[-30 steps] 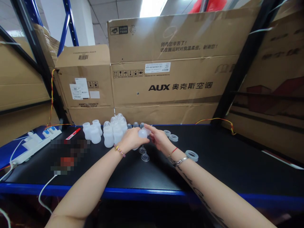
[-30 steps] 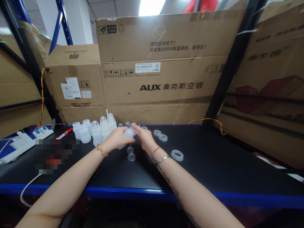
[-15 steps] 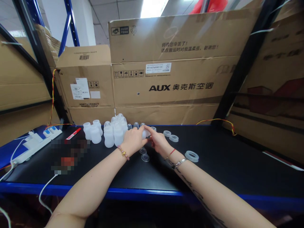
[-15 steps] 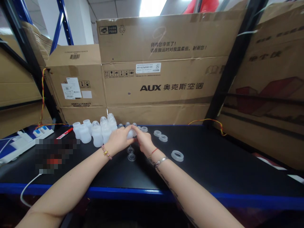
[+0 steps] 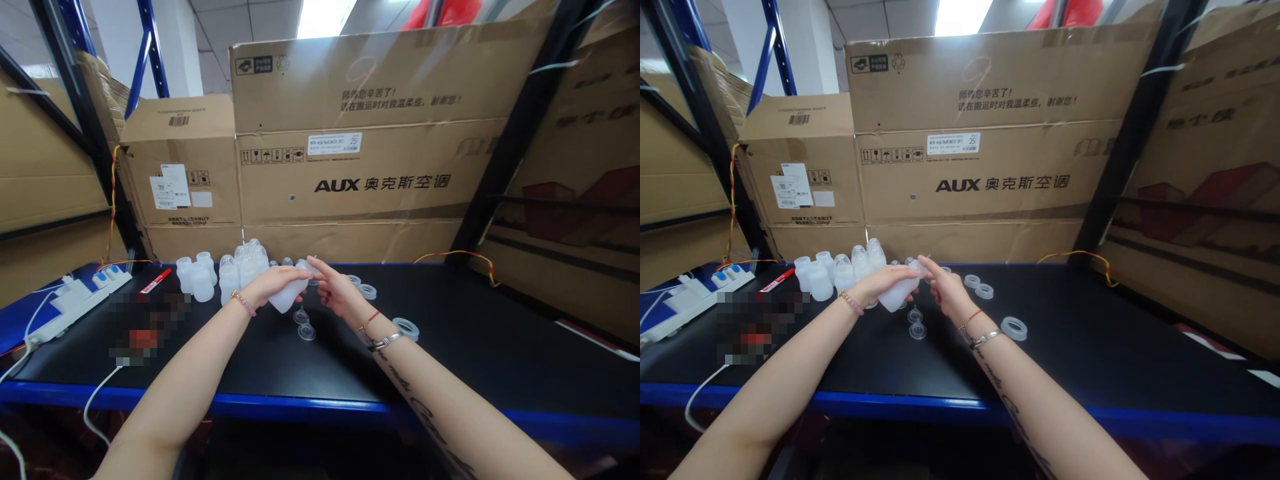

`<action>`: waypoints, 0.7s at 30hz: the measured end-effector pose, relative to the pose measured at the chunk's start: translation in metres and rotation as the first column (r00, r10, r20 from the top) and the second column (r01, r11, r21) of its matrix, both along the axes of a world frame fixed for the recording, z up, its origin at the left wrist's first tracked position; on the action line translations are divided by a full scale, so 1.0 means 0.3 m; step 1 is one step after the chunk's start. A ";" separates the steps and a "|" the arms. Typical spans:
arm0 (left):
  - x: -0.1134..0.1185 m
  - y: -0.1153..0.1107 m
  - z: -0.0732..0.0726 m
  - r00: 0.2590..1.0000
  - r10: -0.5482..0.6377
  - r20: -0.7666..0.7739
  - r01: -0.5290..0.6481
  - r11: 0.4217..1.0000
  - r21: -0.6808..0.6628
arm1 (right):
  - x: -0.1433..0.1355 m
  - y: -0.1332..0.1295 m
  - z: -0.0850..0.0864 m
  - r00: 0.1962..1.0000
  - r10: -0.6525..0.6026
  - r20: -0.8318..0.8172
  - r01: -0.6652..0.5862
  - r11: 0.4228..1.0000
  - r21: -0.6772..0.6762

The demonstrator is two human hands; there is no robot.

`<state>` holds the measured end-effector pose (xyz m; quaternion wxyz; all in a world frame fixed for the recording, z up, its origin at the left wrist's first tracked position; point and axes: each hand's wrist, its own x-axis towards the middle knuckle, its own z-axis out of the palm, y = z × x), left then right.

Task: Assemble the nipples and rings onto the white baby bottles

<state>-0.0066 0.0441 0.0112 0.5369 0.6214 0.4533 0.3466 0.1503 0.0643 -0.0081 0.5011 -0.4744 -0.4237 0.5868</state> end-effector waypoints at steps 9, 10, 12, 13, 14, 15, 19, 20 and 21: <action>0.004 -0.004 0.001 0.999 -0.008 -0.049 0.009 1.000 0.028 | -0.015 -0.014 0.007 0.998 -0.034 0.055 0.033 0.999 0.018; 0.004 -0.001 -0.002 0.997 -0.005 -0.071 0.008 0.999 0.040 | -0.015 -0.014 0.006 0.997 -0.035 0.064 0.034 0.999 0.019; 0.004 0.003 -0.010 0.988 0.005 -0.152 0.011 0.994 0.106 | -0.014 -0.013 0.002 0.997 -0.036 0.074 0.036 0.999 -0.007; 0.005 0.004 -0.015 0.977 0.024 -0.211 0.013 0.985 0.172 | -0.014 -0.013 -0.001 0.996 -0.039 0.086 0.042 0.999 -0.028; 0.007 0.003 -0.019 0.959 0.057 -0.278 0.015 0.968 0.250 | -0.015 -0.013 -0.005 0.993 -0.051 0.105 0.056 0.998 -0.040; 0.010 0.001 -0.023 0.932 0.110 -0.346 0.013 0.943 0.333 | -0.019 -0.014 -0.010 0.989 -0.075 0.128 0.079 0.996 -0.032; 0.035 -0.024 -0.029 0.719 0.407 -0.563 -0.015 0.819 0.574 | -0.052 -0.015 -0.031 0.962 -0.228 0.153 0.206 0.968 0.146; 0.043 -0.033 -0.027 0.655 0.462 -0.599 -0.005 0.794 0.607 | -0.063 -0.016 -0.034 0.960 -0.252 0.126 0.230 0.959 0.162; 0.051 -0.041 -0.025 0.595 0.503 -0.627 0.013 0.774 0.633 | -0.072 -0.017 -0.036 0.958 -0.268 0.099 0.251 0.955 0.156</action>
